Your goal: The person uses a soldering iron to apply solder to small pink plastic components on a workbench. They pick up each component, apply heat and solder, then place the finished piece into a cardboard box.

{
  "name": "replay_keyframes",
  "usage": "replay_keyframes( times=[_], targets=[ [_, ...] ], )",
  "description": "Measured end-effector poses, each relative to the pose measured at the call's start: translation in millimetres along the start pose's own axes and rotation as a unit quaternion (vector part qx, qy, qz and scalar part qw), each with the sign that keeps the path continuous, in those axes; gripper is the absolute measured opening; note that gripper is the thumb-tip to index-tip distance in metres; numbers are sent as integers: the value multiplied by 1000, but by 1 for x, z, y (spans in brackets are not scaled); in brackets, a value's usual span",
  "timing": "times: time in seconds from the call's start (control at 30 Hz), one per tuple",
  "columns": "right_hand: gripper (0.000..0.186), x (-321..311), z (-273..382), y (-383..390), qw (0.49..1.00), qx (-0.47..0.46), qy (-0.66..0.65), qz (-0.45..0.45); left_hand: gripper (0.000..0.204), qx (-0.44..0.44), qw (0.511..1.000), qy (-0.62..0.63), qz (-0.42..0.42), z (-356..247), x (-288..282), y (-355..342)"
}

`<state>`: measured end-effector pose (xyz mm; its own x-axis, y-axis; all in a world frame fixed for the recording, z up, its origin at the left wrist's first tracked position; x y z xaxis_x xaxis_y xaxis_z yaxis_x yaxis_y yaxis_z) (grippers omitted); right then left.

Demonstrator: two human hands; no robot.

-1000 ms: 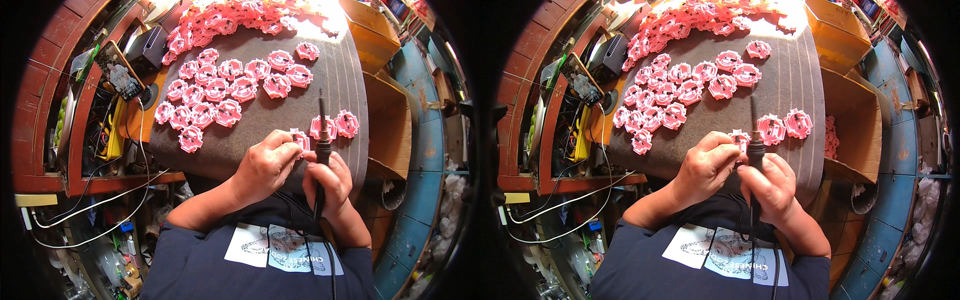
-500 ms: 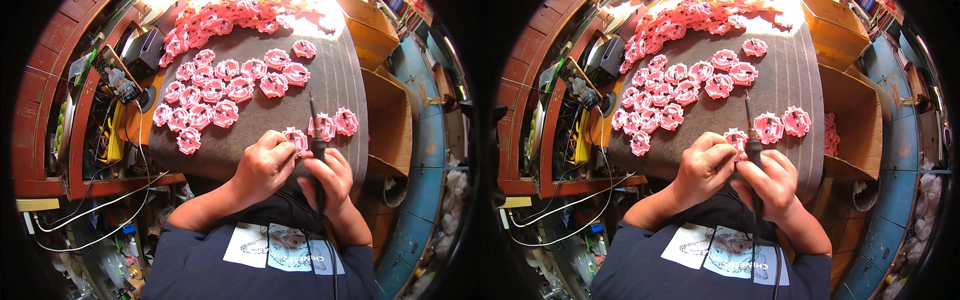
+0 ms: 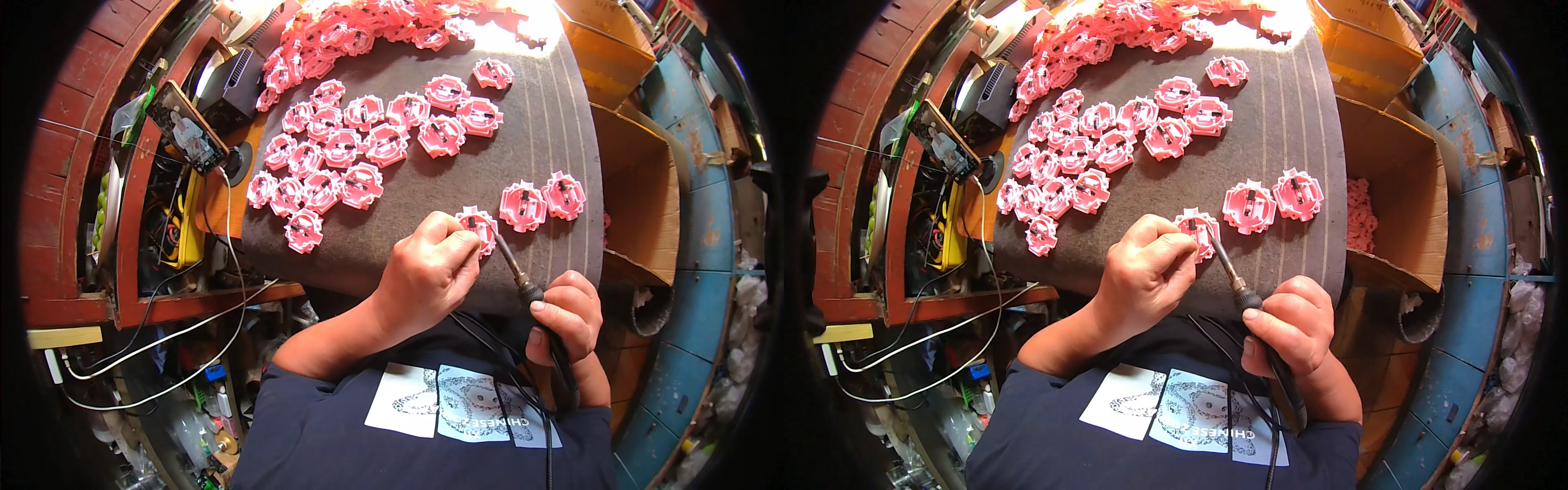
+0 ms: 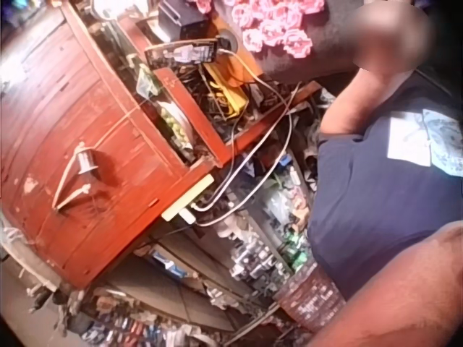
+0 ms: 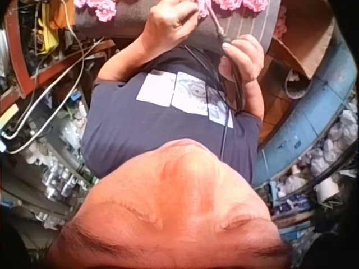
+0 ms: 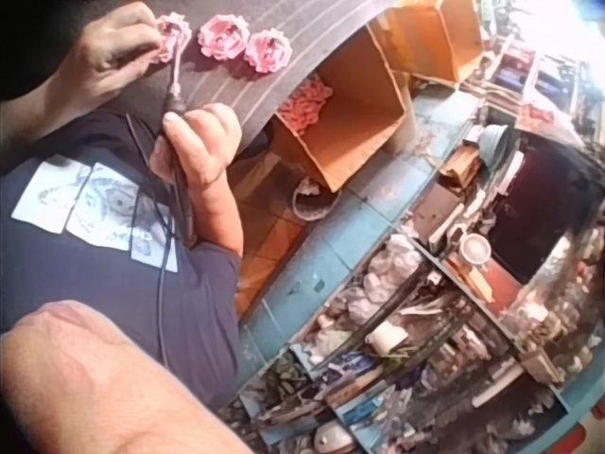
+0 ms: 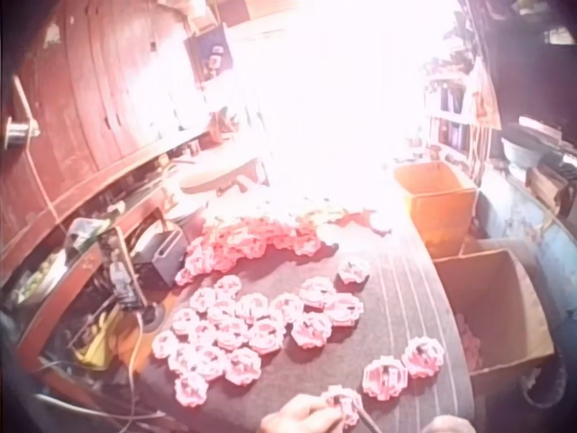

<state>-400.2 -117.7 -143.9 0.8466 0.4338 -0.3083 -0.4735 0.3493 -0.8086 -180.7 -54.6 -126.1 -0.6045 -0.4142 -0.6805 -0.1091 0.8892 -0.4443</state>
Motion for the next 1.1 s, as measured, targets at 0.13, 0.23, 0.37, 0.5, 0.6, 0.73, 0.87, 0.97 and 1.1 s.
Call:
replay_keyframes(
  times=[0.13,0.23,0.37,0.5,0.6,0.73,0.87,0.97,1.1],
  targets=[
    [26,0,0,-2,1000,-5,-18,6,17,-3,1000,-4,3,-1,0,-1],
    [27,0,-1,-1,1000,-8,-21,8,16,-1,1000,-11,3,-2,-1,-2],
    [25,2,-2,-1,1000,-12,-13,7,14,-4,1000,-14,9,-3,-1,-3],
    [22,2,-3,-2,1000,-16,-14,7,13,-16,1000,-13,11,-5,-2,-3],
    [22,3,-3,-2,1000,-21,-13,10,13,-11,1000,-15,10,-5,-2,-4],
    [21,2,-2,-2,999,-28,-10,16,13,-9,1000,-15,11,-5,-1,-3],
    [21,2,-2,-2,999,-29,-9,21,13,-10,1000,-17,11,-6,-2,-3],
    [22,-1,-1,-1,1000,-13,-22,7,14,-10,1000,-14,13,-7,-2,-4],
    [28,-3,2,-2,999,14,-11,-39,14,5,1000,-26,3,-5,-1,-4]
  ],
)
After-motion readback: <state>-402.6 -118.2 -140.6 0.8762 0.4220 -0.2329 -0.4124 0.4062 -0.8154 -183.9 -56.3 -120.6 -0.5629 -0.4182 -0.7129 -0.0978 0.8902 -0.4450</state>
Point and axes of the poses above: each hand's wrist, its own y-axis away from the middle knuckle, its own x-axis out of the palm, z = x × y, the point moved 2 cm from there along -y, towards the middle knuckle, and after that the axes turned 9 degrees about -y, right-handed, at the moved point
